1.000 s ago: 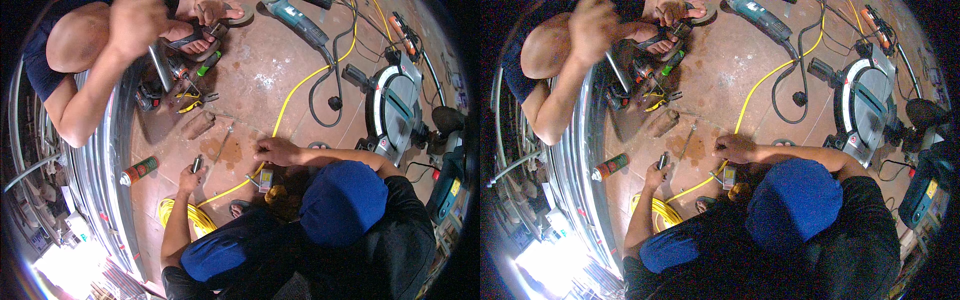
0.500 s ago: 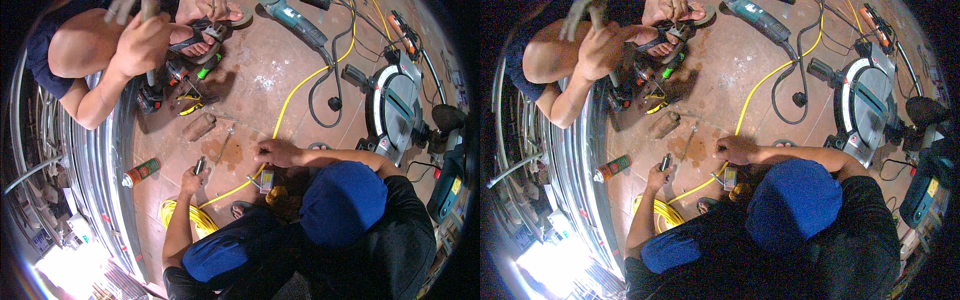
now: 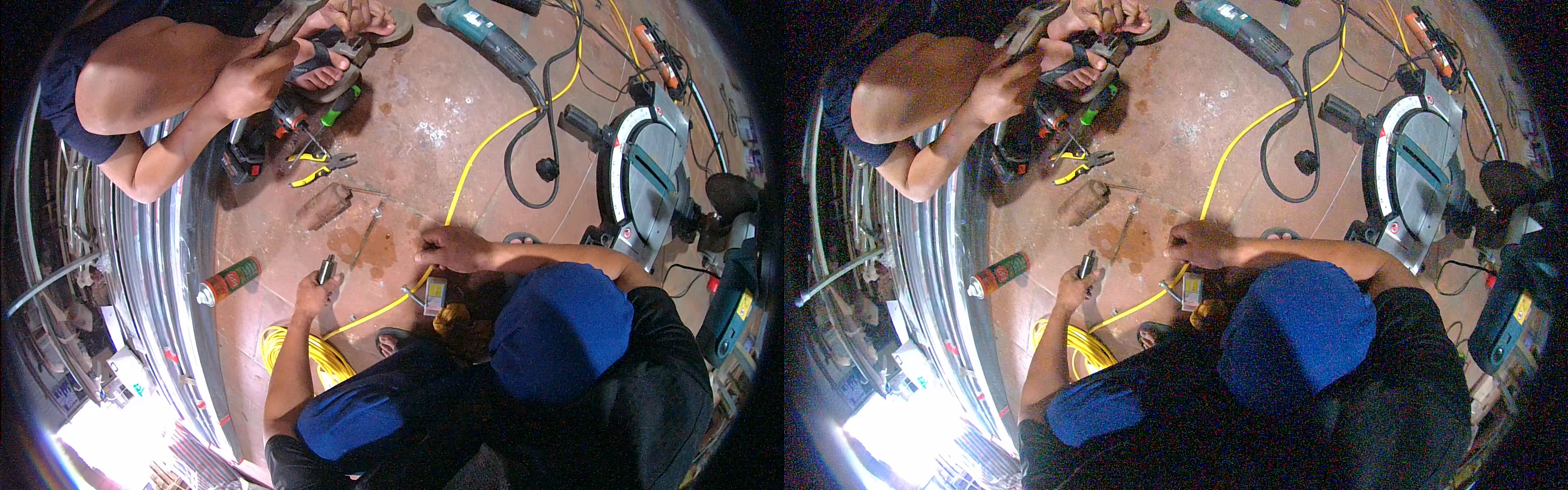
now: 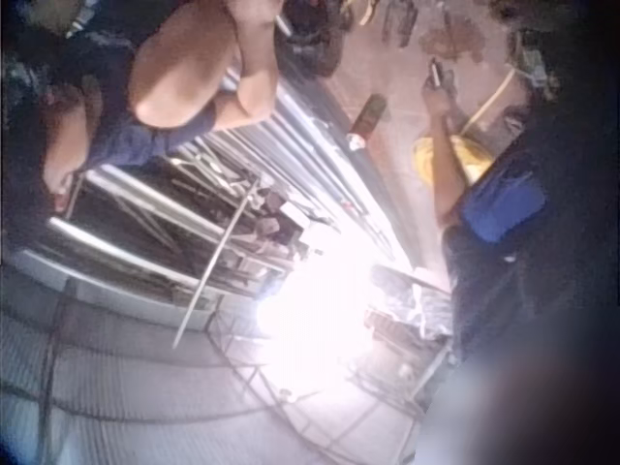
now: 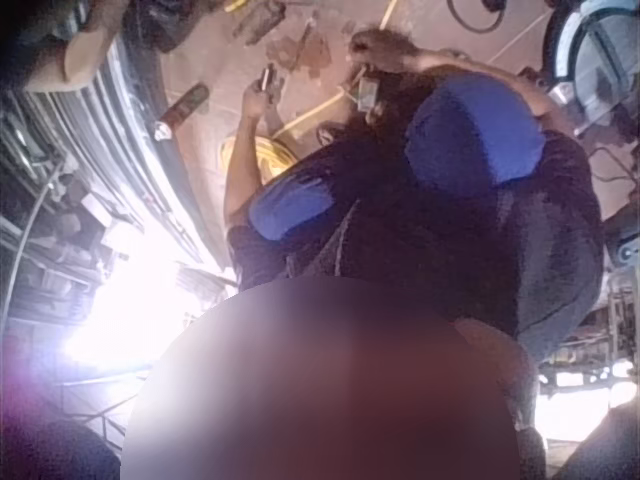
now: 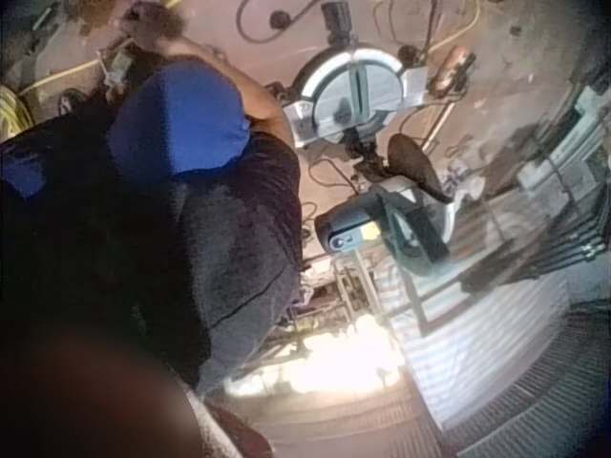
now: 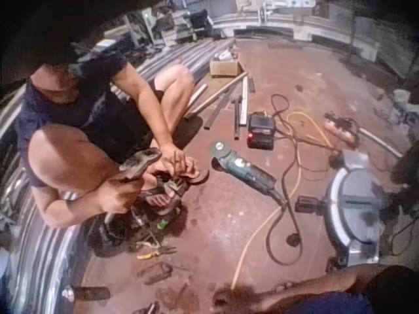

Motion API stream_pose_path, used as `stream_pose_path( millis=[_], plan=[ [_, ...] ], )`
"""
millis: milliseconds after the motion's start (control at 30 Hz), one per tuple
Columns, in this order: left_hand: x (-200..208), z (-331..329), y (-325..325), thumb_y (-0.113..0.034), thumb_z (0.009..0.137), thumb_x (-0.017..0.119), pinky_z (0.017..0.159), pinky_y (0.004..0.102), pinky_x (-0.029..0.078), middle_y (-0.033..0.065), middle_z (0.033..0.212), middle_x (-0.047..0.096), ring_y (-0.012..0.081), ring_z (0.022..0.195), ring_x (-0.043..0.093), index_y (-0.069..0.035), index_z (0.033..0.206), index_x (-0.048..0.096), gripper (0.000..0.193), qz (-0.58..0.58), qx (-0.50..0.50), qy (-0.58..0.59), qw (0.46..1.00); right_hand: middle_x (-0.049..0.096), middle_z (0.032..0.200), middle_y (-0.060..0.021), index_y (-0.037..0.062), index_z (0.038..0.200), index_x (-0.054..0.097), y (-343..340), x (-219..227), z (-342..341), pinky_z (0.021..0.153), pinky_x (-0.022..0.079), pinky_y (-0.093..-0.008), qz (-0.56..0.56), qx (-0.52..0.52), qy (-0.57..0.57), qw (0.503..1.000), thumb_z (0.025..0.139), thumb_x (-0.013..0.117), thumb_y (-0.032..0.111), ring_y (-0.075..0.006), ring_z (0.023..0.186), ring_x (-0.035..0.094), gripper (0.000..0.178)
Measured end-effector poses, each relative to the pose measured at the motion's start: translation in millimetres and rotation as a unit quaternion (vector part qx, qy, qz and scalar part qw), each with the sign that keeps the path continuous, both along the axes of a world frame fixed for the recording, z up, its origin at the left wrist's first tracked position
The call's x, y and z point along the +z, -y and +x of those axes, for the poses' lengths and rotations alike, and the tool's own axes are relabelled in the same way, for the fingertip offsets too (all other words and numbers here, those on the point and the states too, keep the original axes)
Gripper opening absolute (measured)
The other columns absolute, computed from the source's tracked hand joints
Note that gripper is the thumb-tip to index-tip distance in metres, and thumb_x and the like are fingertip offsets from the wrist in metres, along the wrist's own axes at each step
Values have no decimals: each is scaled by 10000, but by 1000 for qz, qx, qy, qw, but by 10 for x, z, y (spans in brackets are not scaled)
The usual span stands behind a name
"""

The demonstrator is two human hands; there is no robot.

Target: The person sits on the floor and uses a hammer and chisel to shape a small metal piece. They then use a power drill to work on the same piece. Another person is visible in the background also working on metal parts.

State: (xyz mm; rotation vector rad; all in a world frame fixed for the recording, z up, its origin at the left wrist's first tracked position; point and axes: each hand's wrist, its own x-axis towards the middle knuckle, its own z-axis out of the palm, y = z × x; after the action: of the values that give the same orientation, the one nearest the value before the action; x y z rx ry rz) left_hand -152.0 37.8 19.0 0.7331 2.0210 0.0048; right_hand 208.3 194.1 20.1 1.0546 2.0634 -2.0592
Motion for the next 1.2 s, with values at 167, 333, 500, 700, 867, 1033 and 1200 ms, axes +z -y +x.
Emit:
stream_pose_path(
  millis=[167,333,500,700,867,1033,1200],
  plan=[
    [22,22,-32,-398,863,792,517,297,496,34,685,621,129,553,584,-9,990,662,429,5,11,14,1000,656,735,-73,34,929,650,-1,-32,-5,652,518,-355,16,-1,-13,1000,936,638,344,-172,684,650,310],
    [79,69,-59,-362,856,801,521,302,487,30,668,614,122,540,574,-1,945,669,394,11,19,-2,1000,653,740,-70,38,937,652,20,-84,-16,655,518,-349,10,-5,-4,1000,934,647,322,-164,694,647,283],
    [64,44,-53,-369,852,804,521,298,483,30,667,614,121,541,573,-1,949,670,403,15,33,14,999,653,740,-62,45,930,661,17,-84,-26,650,516,-339,7,-6,7,1000,932,652,324,-153,692,641,279],
    [13,7,-26,-380,848,807,521,298,481,32,664,618,124,541,575,-2,955,673,416,10,25,13,1000,706,837,-123,39,1003,676,-30,-48,-11,763,547,-444,-29,27,19,999,940,622,433,-286,807,717,403],
    [-6,3,-29,-384,849,806,523,300,482,35,665,619,128,542,578,0,964,675,421,7,20,13,1000,707,828,-119,44,1003,675,-10,-75,-10,757,549,-441,-21,18,16,999,944,618,456,-277,791,719,420],
    [-8,13,-42,-389,847,806,526,304,484,34,672,619,131,544,581,5,974,676,434,-8,17,8,1000,713,851,-127,52,1015,680,9,-123,1,763,551,-437,-24,18,23,999,943,614,470,-277,792,720,429],
    [8,33,-47,-403,846,805,531,303,485,33,673,620,129,551,583,5,967,678,444,-7,17,14,1000,715,866,-122,55,1027,687,8,-137,5,777,549,-437,-2,24,6,1000,939,600,487,-282,822,720,450]
  ],
)
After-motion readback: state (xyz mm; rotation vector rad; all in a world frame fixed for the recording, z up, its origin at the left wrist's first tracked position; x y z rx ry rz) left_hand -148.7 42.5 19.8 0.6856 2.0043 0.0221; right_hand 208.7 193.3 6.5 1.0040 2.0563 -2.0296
